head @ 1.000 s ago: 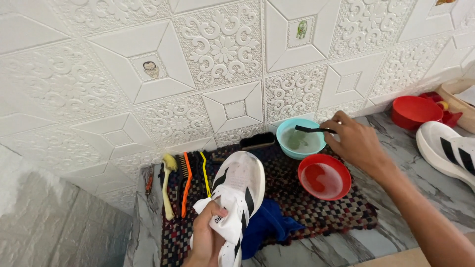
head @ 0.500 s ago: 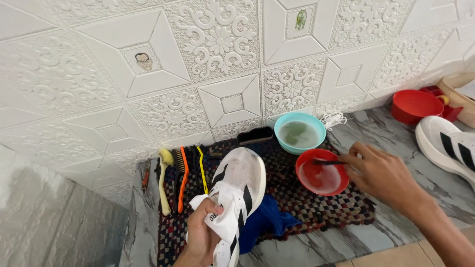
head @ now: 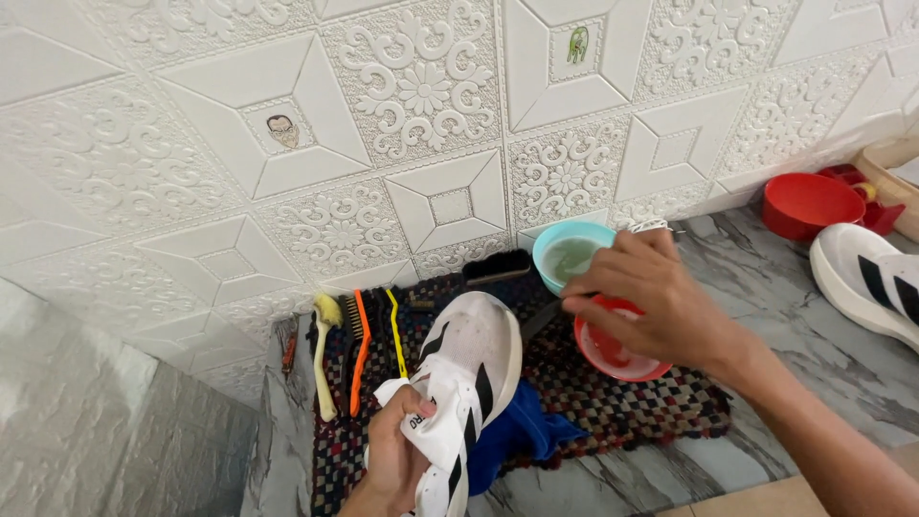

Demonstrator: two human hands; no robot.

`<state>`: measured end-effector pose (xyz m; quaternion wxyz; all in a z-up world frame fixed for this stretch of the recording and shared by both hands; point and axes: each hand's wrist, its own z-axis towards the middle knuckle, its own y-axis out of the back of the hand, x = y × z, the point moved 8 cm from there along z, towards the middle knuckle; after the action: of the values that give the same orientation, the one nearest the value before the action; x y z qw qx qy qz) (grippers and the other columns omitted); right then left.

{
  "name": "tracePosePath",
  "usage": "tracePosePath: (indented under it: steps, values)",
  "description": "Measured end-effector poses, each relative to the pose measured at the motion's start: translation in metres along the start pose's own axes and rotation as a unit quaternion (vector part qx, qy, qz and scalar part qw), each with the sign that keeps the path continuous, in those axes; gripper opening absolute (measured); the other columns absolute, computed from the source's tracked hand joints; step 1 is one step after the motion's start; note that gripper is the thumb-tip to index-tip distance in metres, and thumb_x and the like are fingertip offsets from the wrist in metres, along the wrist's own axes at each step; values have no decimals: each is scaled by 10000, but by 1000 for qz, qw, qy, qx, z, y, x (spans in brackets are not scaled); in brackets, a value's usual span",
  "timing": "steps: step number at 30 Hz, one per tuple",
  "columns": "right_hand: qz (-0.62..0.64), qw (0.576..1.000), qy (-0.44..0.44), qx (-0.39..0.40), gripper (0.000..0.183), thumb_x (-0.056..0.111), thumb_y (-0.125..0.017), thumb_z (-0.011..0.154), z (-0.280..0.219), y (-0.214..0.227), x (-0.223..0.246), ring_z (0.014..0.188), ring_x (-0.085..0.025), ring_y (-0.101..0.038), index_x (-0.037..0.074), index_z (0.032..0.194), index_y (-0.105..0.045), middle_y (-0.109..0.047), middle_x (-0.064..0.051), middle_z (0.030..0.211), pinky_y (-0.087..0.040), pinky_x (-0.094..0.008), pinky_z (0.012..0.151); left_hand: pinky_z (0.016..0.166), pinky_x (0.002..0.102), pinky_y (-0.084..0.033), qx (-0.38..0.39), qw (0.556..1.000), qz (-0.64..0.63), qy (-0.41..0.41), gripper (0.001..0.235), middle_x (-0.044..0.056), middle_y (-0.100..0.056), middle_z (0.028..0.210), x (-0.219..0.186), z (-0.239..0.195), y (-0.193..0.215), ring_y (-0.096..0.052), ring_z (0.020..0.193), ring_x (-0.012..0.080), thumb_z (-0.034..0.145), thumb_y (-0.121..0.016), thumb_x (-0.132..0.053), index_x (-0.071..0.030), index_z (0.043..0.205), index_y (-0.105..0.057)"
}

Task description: The person scrubs a white sneaker with black stripes using a small brush dipped in soapy water from a red bowl, then switches to a larger orange brush to continue scrubbing the upper and side panels. The shoe is held in one hand while the other hand scrubs, and the process is repeated across different areas of the shoe.

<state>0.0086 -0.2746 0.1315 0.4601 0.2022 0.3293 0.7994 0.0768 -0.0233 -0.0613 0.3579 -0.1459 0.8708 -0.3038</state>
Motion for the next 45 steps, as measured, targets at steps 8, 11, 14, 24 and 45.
tracePosePath:
  steps: [8,11,14,24,45]
  values:
    - [16,986,152,-73,206,302,-797,1010,29,-8,44,802,-191,-459,151,924,-686,-583,33,845,-291,-359,820,754,429,-539,76,997,15,-24,615,238,-720,1076,-6,4,5,-658,917,361,694,-527,-100,100,1259,-664]
    - [24,984,168,-46,192,341,-780,1012,27,-17,38,834,-186,-487,164,955,-731,-580,21,839,-326,-349,805,743,423,-525,75,997,23,-20,593,221,-708,1027,-5,13,6,-644,885,346,690,-537,-110,81,1237,-666]
    - [13,988,138,-64,188,352,-785,1002,23,-23,27,806,-165,-477,182,935,-742,-595,47,801,-321,-341,805,678,385,-524,92,995,28,-30,489,171,-705,957,-5,16,8,-646,831,295,700,-558,-120,34,1148,-678]
    - [69,994,-58,-59,236,358,-665,1040,-4,-32,-3,854,-197,-581,128,1009,-712,-731,22,935,-370,-389,855,608,389,-557,118,993,-5,-28,576,203,-728,938,-8,9,5,-684,780,323,718,-542,-170,51,1234,-674]
    - [-236,873,-293,310,401,468,-512,1034,-132,-28,-77,838,-191,-781,335,1406,-582,-605,87,1124,-656,-450,483,615,384,-504,116,992,-20,-50,371,158,-673,845,-23,16,23,-635,731,310,754,-503,-157,1,1046,-669]
